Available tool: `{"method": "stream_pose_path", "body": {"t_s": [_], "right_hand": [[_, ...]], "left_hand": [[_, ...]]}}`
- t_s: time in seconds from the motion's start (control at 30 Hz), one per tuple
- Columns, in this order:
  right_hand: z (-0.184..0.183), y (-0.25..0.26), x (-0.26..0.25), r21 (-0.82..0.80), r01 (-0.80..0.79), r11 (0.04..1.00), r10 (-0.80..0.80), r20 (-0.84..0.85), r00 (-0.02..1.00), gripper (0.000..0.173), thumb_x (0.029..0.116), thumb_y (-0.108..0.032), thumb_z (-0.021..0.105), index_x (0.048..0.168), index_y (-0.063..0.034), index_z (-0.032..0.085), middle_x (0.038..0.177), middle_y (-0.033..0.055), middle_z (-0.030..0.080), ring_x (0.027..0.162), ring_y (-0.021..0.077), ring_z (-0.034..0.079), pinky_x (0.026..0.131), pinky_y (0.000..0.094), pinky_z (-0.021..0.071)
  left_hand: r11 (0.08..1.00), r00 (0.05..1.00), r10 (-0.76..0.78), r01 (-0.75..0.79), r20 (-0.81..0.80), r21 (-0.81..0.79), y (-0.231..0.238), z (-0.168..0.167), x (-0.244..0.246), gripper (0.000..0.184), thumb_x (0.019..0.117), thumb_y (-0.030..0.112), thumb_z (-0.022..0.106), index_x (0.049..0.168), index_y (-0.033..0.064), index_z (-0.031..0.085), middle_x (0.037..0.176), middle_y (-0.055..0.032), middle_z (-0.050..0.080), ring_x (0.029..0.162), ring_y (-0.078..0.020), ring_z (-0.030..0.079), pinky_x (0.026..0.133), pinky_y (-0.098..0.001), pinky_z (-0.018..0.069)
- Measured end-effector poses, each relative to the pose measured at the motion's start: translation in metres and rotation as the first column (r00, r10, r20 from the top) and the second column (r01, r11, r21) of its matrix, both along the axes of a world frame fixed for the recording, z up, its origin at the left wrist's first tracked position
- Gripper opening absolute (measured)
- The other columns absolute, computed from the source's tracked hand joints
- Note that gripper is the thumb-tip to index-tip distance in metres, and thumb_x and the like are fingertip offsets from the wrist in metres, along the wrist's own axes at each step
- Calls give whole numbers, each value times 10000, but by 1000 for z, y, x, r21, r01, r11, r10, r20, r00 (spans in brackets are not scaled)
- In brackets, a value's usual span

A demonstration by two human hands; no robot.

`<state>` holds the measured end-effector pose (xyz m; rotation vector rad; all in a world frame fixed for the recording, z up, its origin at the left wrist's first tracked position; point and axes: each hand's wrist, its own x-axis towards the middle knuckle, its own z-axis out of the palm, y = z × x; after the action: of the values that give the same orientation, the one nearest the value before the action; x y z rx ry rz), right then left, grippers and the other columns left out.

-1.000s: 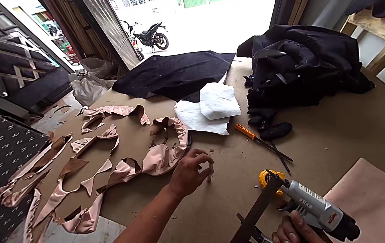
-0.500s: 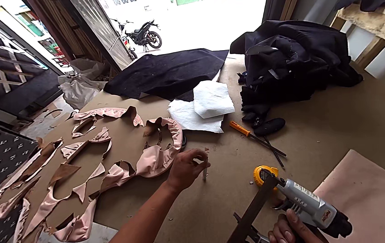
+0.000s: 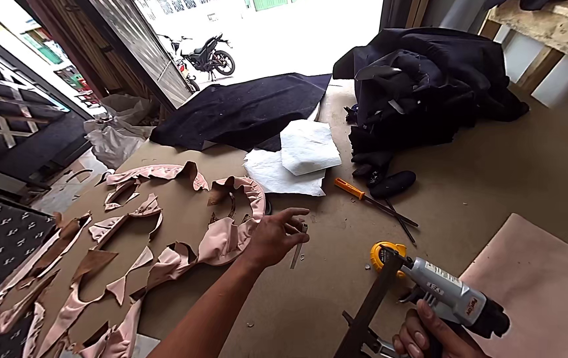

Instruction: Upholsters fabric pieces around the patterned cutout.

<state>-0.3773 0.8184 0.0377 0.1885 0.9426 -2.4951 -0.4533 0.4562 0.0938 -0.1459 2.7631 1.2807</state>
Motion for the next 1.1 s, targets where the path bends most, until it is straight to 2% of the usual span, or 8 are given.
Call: {"method": "stream_pose_path", "body": {"t_s": [0.27, 0.5, 0.63, 0.73, 0.8, 0.9, 1.0, 1.1], "right_hand": [[-9, -26, -25, 100, -56, 993, 40, 154, 987, 369, 1037, -318, 621, 1250, -17, 631, 593, 48, 528, 482, 204, 599, 590, 507, 634], [-18, -44, -43, 121, -122, 985, 99, 183, 978, 411, 1037, -355, 614, 1272, -18, 617, 610, 72, 559, 498, 224, 627, 580, 504, 638], [-20, -86, -62, 371, -205, 906, 161, 146, 976, 466, 1017, -338, 661, 1287, 9, 508, 875, 202, 713, 687, 341, 728, 645, 517, 649], [-34, -104, -77, 693, -184, 697, 273, -20, 962, 541, 944, -411, 737, 1231, 7, 548, 930, 146, 757, 776, 285, 767, 721, 455, 671], [-27, -100, -78, 946, -4, 325, 438, -147, 887, 743, 835, -695, 697, 1234, -72, 634, 966, 48, 745, 865, 190, 737, 799, 428, 629], [25, -100, -54, 901, 433, -3, 703, -306, 642, 1031, 757, -766, 709, 1494, -69, 531, 1366, 141, 644, 1188, 333, 644, 937, 545, 565], [64, -126, -44, 798, 441, 410, 749, -571, 337, 1100, 664, -759, 818, 1553, -212, 472, 1534, 65, 514, 1308, 221, 583, 949, 428, 608], [58, -153, -53, 770, 385, 509, 767, -608, 205, 1174, 589, -803, 826, 1570, -287, 442, 1518, 20, 521, 1170, 138, 641, 838, 359, 628]], "left_hand": [[992, 998, 48, -45, -27, 119, -6, 20, -3, 245, 855, 186, 855, 1080, 265, 800, 986, 85, 790, 762, -131, 762, 693, -356, 678], [949, 982, 88, -32, -166, 315, -16, 2, 19, 224, 924, 192, 784, 1148, 192, 789, 1051, -11, 783, 870, -218, 767, 818, -405, 674], [923, 950, 132, -14, -282, 385, -18, 1, 39, 220, 948, 166, 745, 1161, 111, 766, 1082, -86, 770, 894, -274, 758, 837, -429, 665], [877, 918, 199, -11, -343, 480, -16, 1, 59, 247, 974, 135, 704, 1193, 22, 728, 1133, -168, 750, 962, -346, 753, 853, -476, 665], [827, 903, 230, 16, -363, 563, -14, 4, 72, 274, 988, 93, 676, 1231, -33, 691, 1148, -223, 735, 985, -383, 747, 856, -493, 661], [725, 917, 281, -10, -283, 689, -6, 13, 87, 401, 985, 57, 676, 1360, -45, 580, 1110, -265, 729, 961, -423, 746, 833, -523, 663], [632, 943, 288, -58, -164, 773, 2, 16, 94, 497, 970, 60, 700, 1411, -27, 487, 1070, -276, 726, 914, -432, 749, 808, -539, 664], [574, 951, 304, -132, -61, 808, 4, 18, 94, 487, 956, 79, 724, 1377, -32, 506, 1048, -276, 728, 891, -422, 754, 784, -536, 667]]}}
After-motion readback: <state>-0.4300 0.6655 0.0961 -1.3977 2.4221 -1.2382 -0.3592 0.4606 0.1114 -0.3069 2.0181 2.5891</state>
